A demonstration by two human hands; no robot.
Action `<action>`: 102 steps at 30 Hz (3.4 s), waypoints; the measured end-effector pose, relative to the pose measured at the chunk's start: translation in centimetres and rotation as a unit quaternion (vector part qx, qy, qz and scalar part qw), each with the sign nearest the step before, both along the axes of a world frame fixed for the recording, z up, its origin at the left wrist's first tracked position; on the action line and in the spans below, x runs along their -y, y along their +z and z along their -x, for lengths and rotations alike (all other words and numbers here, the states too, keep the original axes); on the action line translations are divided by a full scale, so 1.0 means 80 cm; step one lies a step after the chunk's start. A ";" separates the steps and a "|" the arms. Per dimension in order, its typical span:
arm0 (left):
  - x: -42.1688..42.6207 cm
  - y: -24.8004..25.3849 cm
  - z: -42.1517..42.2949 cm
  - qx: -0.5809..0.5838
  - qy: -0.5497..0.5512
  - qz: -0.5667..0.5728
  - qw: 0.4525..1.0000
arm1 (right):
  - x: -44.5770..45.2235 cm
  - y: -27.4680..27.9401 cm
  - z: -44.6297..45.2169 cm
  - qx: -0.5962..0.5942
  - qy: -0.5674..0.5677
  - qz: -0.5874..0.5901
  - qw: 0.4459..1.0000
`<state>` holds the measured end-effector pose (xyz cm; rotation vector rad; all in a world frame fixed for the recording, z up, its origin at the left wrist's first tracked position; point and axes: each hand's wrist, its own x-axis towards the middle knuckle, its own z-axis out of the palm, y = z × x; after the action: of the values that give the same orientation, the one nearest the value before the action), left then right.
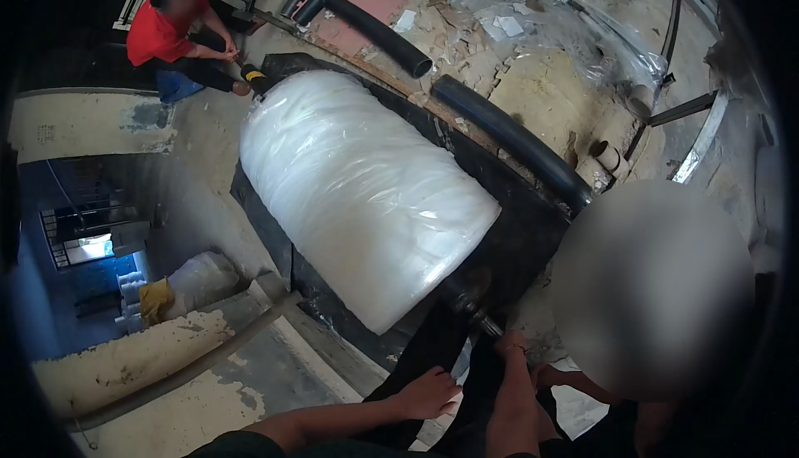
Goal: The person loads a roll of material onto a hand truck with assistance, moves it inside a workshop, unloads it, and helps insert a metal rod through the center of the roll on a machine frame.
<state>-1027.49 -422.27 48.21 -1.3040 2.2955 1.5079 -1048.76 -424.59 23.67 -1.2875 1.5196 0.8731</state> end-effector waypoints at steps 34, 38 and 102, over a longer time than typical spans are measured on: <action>0.045 0.082 0.062 0.042 -0.053 0.072 0.995 | 0.113 0.306 0.165 -0.062 0.002 0.136 0.989; 0.103 0.073 0.084 0.106 -0.125 0.021 0.986 | 0.160 0.360 0.207 -0.026 0.018 0.134 0.990; -0.046 0.187 -0.178 0.161 0.206 -0.119 0.958 | -0.220 0.387 0.260 0.103 -0.458 0.323 0.822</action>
<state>-1013.24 -418.59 63.15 -1.8700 1.6584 1.4775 -1069.53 -406.97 54.66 -0.8296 2.0267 -0.4335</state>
